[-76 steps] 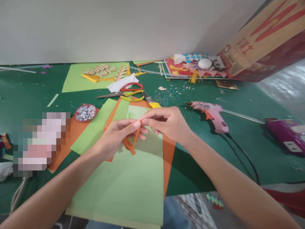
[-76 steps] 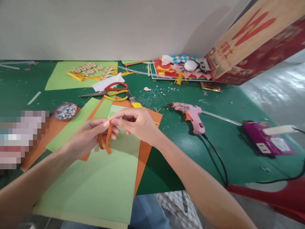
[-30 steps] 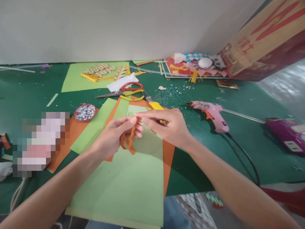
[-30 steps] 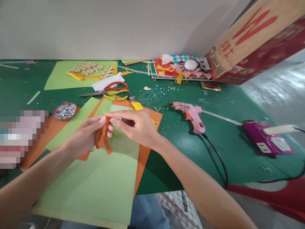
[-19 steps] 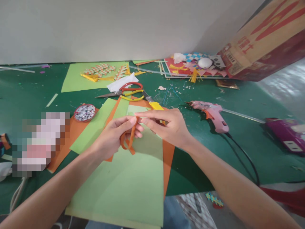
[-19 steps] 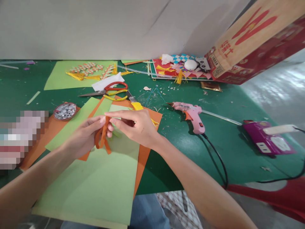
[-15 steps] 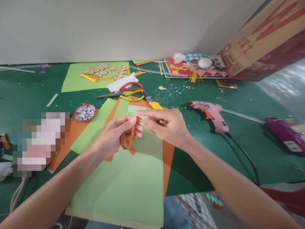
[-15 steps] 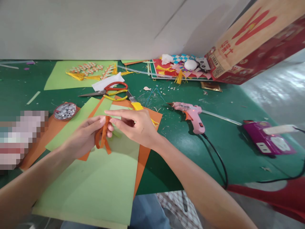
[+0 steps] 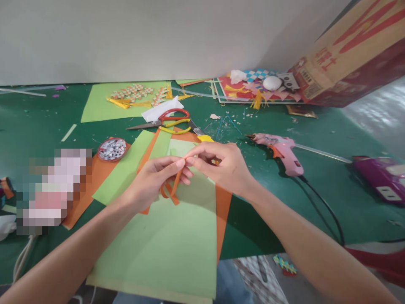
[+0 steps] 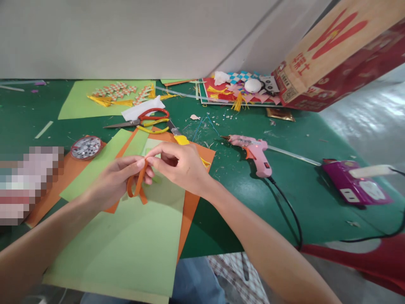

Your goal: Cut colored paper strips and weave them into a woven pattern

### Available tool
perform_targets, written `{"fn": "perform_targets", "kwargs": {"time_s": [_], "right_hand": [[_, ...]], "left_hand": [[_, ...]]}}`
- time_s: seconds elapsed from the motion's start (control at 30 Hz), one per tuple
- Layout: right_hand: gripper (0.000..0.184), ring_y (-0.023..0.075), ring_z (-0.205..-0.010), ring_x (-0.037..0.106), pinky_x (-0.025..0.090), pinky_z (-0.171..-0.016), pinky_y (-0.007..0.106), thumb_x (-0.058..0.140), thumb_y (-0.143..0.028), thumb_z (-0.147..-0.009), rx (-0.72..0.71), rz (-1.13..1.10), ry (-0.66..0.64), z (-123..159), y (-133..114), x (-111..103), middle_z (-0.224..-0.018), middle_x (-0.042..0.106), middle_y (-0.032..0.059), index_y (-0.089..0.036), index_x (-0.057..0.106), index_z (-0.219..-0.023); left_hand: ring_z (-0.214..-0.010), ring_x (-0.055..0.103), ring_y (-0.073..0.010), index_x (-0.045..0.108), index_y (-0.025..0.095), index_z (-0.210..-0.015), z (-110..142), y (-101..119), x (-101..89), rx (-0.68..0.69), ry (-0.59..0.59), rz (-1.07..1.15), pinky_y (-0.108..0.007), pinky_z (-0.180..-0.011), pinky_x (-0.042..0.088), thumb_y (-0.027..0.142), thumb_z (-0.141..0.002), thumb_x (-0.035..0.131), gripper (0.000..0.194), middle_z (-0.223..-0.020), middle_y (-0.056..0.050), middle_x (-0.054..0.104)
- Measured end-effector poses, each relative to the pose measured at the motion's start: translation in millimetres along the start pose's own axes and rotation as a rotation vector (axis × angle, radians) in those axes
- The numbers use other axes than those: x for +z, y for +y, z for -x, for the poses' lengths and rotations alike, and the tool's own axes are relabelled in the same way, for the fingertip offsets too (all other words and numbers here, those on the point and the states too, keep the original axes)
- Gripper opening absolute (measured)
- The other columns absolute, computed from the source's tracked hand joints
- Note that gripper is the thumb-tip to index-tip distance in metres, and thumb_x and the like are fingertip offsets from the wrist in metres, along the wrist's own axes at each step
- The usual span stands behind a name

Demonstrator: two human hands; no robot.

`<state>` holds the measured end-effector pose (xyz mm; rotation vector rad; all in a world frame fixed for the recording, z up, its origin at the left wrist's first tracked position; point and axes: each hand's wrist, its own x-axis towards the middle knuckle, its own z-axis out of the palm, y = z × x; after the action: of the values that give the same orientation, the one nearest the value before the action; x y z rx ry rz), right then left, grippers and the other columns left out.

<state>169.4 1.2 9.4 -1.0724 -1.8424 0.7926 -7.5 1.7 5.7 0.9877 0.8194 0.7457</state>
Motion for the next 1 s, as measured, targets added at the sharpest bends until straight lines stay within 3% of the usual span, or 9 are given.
{"fn": "perform_targets", "kwargs": {"time_s": [0.5, 0.73, 1.0], "right_hand": [[0.017, 0.0057, -0.044, 0.043, 0.032, -0.044, 0.021, 0.058, -0.026, -0.086, 0.003, -0.071, -0.023, 0.1, -1.0, -1.1, -0.057, 0.061, -0.0027, -0.017, 0.07, -0.078], [0.017, 0.0055, -0.045, 0.045, 0.032, -0.041, 0.021, 0.058, -0.025, -0.085, 0.059, -0.154, 0.02, -2.0, -2.5, -5.2, -0.061, 0.062, -0.0006, -0.014, 0.071, -0.083], [0.024, 0.0057, -0.042, 0.044, 0.031, -0.04, 0.022, 0.065, -0.039, -0.082, 0.095, -0.214, -0.052, -4.9, -4.6, -5.8, -0.058, 0.061, -0.0003, -0.016, 0.068, -0.072]], "left_hand": [[-0.065, 0.064, -0.0091, 0.073, 0.016, -0.077, 0.9, 0.2, -1.2, -0.02, -0.034, 0.019, -0.016, -0.06, 0.049, 0.041, -0.078, 0.073, 0.026, -0.075, -0.002, 0.07], [-0.064, 0.064, -0.0087, 0.072, 0.016, -0.082, 0.5, 0.2, -2.2, -0.049, -0.041, 0.078, -0.017, -0.064, 0.051, 0.04, -0.08, 0.072, 0.025, -0.075, -0.002, 0.071], [-0.064, 0.064, -0.0088, 0.071, 0.014, -0.08, 0.9, 0.3, -1.7, -0.075, -0.052, 0.065, -0.017, -0.062, 0.051, 0.039, -0.08, 0.071, 0.025, -0.075, -0.002, 0.07]]}}
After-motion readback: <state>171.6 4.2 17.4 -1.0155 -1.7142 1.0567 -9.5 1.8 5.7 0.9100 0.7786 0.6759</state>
